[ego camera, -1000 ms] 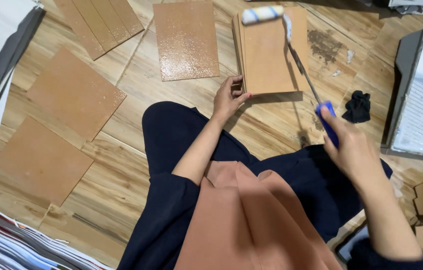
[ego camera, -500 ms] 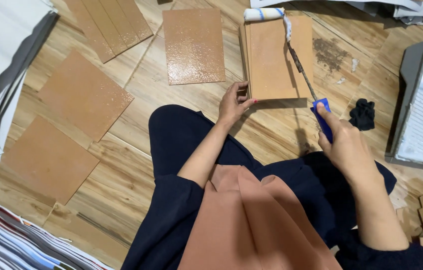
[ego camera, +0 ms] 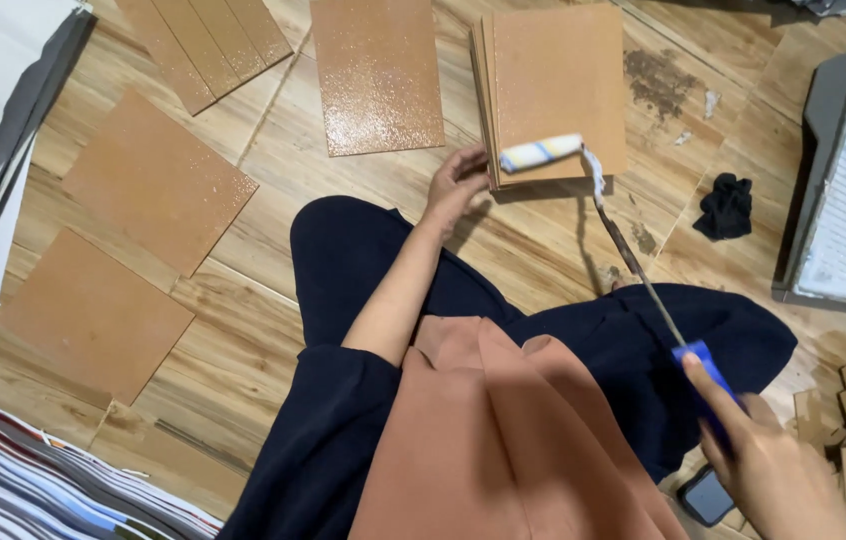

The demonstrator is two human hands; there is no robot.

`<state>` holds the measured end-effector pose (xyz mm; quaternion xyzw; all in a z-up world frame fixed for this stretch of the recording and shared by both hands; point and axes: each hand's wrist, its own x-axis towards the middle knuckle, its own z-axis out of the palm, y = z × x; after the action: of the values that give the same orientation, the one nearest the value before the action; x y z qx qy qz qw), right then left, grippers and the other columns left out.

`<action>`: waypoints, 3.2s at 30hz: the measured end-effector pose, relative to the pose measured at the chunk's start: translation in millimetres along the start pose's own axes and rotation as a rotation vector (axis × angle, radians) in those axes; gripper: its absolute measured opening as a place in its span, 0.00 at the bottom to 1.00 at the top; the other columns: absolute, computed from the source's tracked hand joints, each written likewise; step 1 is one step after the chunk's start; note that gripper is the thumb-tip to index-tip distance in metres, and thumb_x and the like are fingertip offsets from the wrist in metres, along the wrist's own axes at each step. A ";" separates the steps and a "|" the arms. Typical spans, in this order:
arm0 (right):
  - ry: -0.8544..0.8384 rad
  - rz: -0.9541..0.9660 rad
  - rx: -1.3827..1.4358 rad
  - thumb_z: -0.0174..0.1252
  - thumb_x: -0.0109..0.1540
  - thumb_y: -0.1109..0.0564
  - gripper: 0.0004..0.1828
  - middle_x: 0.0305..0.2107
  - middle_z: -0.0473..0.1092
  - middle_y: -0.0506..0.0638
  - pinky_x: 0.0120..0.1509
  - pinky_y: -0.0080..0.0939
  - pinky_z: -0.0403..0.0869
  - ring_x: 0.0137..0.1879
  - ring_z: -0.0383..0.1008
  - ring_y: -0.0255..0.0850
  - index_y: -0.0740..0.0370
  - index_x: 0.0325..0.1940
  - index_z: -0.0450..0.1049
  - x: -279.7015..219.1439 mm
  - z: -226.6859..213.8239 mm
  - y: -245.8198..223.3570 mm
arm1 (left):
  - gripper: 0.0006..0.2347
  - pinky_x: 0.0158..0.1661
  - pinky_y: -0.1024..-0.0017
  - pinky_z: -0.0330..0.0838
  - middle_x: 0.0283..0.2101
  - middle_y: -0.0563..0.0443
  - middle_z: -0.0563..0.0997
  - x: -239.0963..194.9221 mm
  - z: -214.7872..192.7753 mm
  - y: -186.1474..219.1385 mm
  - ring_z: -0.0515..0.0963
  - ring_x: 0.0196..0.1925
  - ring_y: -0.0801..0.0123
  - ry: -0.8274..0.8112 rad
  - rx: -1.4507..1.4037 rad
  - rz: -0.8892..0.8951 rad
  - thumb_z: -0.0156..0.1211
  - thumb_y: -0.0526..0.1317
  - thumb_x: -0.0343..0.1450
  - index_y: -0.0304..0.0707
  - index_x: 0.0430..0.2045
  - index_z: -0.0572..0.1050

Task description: The person applies glue to a brown cardstock piece using a small roller, then places it on a white sheet. They continue to place additional brown pieces onto the white sheet, pressing them down to adhere.

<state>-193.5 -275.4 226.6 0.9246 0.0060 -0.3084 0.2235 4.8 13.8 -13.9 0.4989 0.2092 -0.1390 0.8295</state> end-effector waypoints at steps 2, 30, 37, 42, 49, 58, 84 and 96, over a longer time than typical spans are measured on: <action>-0.004 -0.014 -0.024 0.43 0.55 0.43 0.40 0.29 0.64 0.42 0.27 0.40 0.73 0.26 0.74 0.43 0.22 0.68 0.35 -2.3 -2.0 3.2 | 0.16 0.31 0.76 0.74 0.49 0.48 0.73 0.9 0.7 0.3 0.76 0.43 0.64 0.126 -0.072 0.003 0.55 0.32 0.63 0.44 0.44 0.69; 0.189 0.020 0.621 0.50 0.55 0.54 0.35 0.42 0.68 0.59 0.44 0.52 0.67 0.45 0.69 0.58 0.39 0.67 0.52 4.8 -26.0 -5.9 | 0.09 0.33 0.82 0.71 0.38 0.51 0.76 -2.0 -6.9 -5.9 0.75 0.31 0.75 0.347 -0.089 0.134 0.55 0.33 0.63 0.39 0.36 0.71; 0.057 0.069 0.419 0.48 0.56 0.52 0.37 0.31 0.65 0.58 0.34 0.55 0.70 0.34 0.71 0.61 0.35 0.68 0.47 -16.1 8.9 -4.5 | 0.16 0.38 0.78 0.75 0.40 0.47 0.76 14.5 -11.3 -38.8 0.75 0.44 0.71 0.032 0.112 0.184 0.61 0.33 0.61 0.40 0.42 0.70; 0.019 0.103 0.422 0.48 0.55 0.49 0.38 0.30 0.66 0.55 0.33 0.52 0.69 0.35 0.71 0.58 0.31 0.67 0.45 -25.2 14.0 -2.2 | 0.20 0.34 0.79 0.74 0.43 0.43 0.76 18.8 -4.7 -43.2 0.77 0.40 0.71 0.008 0.145 0.207 0.64 0.36 0.59 0.40 0.43 0.68; -0.005 0.092 0.545 0.46 0.57 0.51 0.37 0.35 0.64 0.57 0.40 0.55 0.69 0.39 0.68 0.59 0.32 0.68 0.44 8.6 3.7 -5.8 | 0.20 0.42 0.75 0.75 0.41 0.44 0.75 15.2 -7.8 -41.9 0.75 0.45 0.70 0.008 0.107 0.228 0.66 0.34 0.57 0.38 0.42 0.69; -0.217 0.236 0.585 0.49 0.55 0.47 0.37 0.45 0.69 0.40 0.35 0.40 0.69 0.23 0.74 0.45 0.25 0.67 0.46 -41.4 -21.0 11.3 | 0.18 0.40 0.75 0.77 0.40 0.43 0.75 24.1 -3.3 -47.0 0.75 0.44 0.69 -0.002 0.075 0.273 0.65 0.31 0.58 0.36 0.41 0.70; -0.013 0.078 0.584 0.45 0.58 0.52 0.34 0.34 0.66 0.57 0.36 0.51 0.67 0.40 0.69 0.56 0.36 0.68 0.46 43.9 -60.1 -13.4 | 0.20 0.41 0.80 0.74 0.37 0.47 0.75 31.4 -3.9 -49.1 0.75 0.36 0.75 0.070 0.175 0.244 0.68 0.36 0.55 0.37 0.40 0.70; 0.299 -0.101 0.715 0.51 0.55 0.54 0.33 0.37 0.68 0.65 0.44 0.60 0.69 0.45 0.69 0.63 0.41 0.65 0.55 131.1 -54.7 -7.2 | 0.22 0.39 0.78 0.74 0.37 0.47 0.73 47.4 -15.8 -67.9 0.77 0.36 0.74 0.042 0.162 0.223 0.72 0.39 0.58 0.39 0.42 0.69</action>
<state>-57.3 -262.7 187.3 0.9775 -0.0237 -0.1633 -0.1317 13.1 -4.7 -95.7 0.5871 0.1576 -0.0518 0.7923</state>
